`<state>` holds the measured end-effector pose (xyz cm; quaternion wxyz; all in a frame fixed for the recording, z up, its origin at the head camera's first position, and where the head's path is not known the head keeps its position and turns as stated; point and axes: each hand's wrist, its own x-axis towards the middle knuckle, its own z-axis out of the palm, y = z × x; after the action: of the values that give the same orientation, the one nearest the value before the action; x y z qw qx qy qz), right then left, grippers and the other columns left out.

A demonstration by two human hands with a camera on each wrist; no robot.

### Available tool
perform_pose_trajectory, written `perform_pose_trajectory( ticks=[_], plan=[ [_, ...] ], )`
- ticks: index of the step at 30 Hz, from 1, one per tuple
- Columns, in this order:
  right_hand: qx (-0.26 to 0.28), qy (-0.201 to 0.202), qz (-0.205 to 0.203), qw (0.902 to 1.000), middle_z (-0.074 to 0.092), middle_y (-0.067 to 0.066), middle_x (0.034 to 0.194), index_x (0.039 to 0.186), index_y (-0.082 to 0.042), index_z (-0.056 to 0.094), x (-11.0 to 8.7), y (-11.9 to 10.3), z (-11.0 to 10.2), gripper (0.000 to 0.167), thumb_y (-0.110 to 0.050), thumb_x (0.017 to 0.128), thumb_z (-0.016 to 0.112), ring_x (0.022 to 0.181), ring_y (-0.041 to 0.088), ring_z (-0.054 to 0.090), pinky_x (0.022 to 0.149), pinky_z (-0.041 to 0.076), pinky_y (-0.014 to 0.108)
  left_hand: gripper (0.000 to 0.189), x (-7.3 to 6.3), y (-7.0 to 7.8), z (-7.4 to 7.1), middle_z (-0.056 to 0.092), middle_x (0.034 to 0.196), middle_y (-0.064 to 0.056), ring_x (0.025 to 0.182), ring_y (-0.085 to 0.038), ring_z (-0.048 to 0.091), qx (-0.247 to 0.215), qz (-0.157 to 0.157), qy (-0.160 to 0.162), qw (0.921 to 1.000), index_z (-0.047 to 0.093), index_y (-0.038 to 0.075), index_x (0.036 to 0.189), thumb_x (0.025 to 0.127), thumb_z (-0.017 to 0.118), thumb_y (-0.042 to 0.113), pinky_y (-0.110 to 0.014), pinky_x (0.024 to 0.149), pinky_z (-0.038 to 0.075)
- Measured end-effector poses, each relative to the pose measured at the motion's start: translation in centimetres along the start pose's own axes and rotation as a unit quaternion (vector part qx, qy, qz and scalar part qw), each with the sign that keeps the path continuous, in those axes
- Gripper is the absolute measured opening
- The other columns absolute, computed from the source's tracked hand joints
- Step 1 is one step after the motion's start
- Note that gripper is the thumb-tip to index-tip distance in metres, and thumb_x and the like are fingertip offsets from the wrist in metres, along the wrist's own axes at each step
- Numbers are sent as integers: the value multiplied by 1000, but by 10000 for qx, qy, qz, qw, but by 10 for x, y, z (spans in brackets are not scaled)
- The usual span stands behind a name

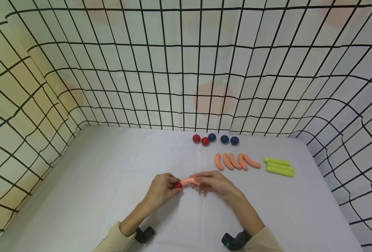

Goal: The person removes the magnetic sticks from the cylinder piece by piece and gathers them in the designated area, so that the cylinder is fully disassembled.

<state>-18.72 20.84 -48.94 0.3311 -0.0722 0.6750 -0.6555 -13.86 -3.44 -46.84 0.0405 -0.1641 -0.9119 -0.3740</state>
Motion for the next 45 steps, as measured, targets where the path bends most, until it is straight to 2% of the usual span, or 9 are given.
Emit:
perform_pose_trajectory(
  ticks=[4,8,14,22,26,32,37,40,45],
  plan=[
    [161,180,-32,9997,75,-2,111,143,6,56,0,0,-4,49,-22,104,64,84,9,66,71,55,20,26,0,0,0,77,92,-12,79,-18,70,42,-63,-45,10000,81,-4,101,78,89,5,-17,64,52],
    [560,840,-71,9949,74,-10,112,141,-2,62,0,-3,-6,44,-21,102,67,84,7,63,70,52,19,26,0,0,-1,77,94,-12,82,-19,71,85,-105,-97,9999,81,-3,101,78,89,5,-19,67,53],
    [1133,1952,-333,9736,77,-13,102,140,-4,64,-3,-9,-5,45,-19,98,73,84,4,68,76,57,17,25,0,0,-1,77,94,-12,81,-19,71,25,-138,-140,9998,81,-4,101,79,89,4,-19,67,54],
    [1082,3050,-566,9445,75,-16,99,139,3,62,-6,-15,-8,47,-17,98,73,89,-1,73,89,59,18,26,0,0,-1,77,95,-13,82,-20,71,-5,-137,-152,9998,81,-4,102,79,89,4,-18,67,54],
    [488,3594,-517,9305,77,-10,105,135,0,66,-4,-14,-9,45,-19,96,75,89,-6,72,89,59,17,25,0,0,-1,77,94,-13,81,-19,71,3,-131,-143,9998,81,-4,101,79,89,4,-18,67,54],
    [-1046,4164,-768,8999,74,16,126,126,0,72,-4,-9,-6,35,-18,97,75,89,-6,68,78,57,10,25,0,0,-1,77,93,-12,80,-19,71,-35,-166,-156,9997,81,-4,101,78,89,4,-17,67,53],
    [-2179,4498,-997,8604,78,20,108,115,2,77,-4,-7,0,28,-16,93,78,88,18,72,66,49,6,26,-1,1,-1,77,93,-12,79,-18,70,-33,-160,-162,9997,81,-5,101,78,89,3,-17,66,53],
    [-2501,4551,-1144,8469,78,23,96,108,4,79,-3,-8,3,23,-11,90,80,85,29,75,63,48,8,26,-1,1,-1,77,93,-12,78,-17,70,-14,-102,-146,9998,81,-5,102,78,89,3,-17,65,52],
    [-3001,4516,-1281,8304,79,22,95,105,2,80,-2,-6,4,20,-5,87,81,83,31,76,64,51,13,26,-1,1,-1,77,92,-12,77,-16,69,11,-39,-118,9999,81,-5,101,78,89,2,-16,65,51]
  ],
)
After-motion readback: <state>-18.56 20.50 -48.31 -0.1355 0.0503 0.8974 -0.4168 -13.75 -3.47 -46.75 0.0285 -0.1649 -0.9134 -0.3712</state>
